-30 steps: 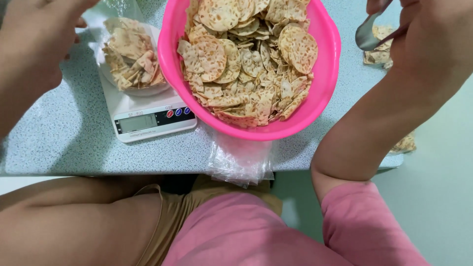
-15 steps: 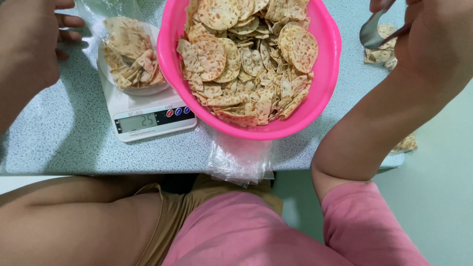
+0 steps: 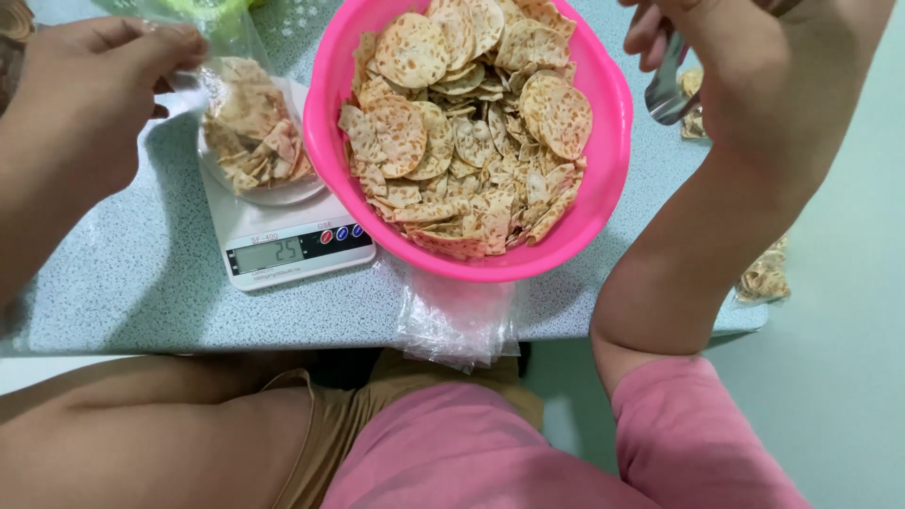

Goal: Packaging thin crispy pastries from a bowl into small plastic bags and weighing them on a digital scale.

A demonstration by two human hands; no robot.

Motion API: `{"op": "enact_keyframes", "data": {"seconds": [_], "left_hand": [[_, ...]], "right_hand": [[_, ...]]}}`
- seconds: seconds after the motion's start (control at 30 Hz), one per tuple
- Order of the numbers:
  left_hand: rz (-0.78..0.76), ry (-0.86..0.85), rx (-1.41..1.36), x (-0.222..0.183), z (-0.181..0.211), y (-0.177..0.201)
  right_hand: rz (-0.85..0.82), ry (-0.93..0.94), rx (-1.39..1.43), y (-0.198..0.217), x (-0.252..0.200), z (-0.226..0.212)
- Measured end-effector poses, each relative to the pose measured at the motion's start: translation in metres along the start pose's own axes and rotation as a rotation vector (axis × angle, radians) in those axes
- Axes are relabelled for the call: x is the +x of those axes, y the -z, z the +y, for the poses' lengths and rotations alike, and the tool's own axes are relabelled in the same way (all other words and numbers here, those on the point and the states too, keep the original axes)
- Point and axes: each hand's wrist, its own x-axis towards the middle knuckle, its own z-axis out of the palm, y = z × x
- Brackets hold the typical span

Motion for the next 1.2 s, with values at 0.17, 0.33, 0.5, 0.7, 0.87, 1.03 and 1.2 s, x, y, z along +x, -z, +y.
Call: {"op": "enact_keyframes", "data": {"seconds": [0.17, 0.33, 0.5, 0.7, 0.87, 1.03, 1.2], "left_hand": [[-0.005, -0.196, -0.085, -0.004, 0.015, 0.01], [0.116, -0.419, -0.133, -0.027, 0.041, 0.006], [0.0, -0.514, -0.167, -0.08, 0.08, -0.01], [-0.149, -0.484, -0.229, -0.118, 0.11, -0.033], [-0.213, -0.433, -0.144, -0.127, 0.119, -0.039], [-0.284, -0.416, -0.208, -0.119, 0.11, -0.039], [-0.174, -0.757, -0.097, -0.132, 0.113, -0.04]], "right_hand": [[-0.06, -0.042, 0.053, -0.011, 0.01, -0.009], [-0.203, -0.046, 0.256, -0.037, 0.02, -0.038], [-0.26, -0.003, 0.372, -0.059, 0.02, -0.068], [-0.197, -0.01, 0.545, -0.075, 0.013, -0.08], [-0.082, -0.121, 0.582, -0.077, 0.01, -0.083], [0.025, -0.079, 0.509, -0.075, 0.011, -0.079], [0.078, -0.141, 0.551, -0.079, 0.014, -0.071]]}}
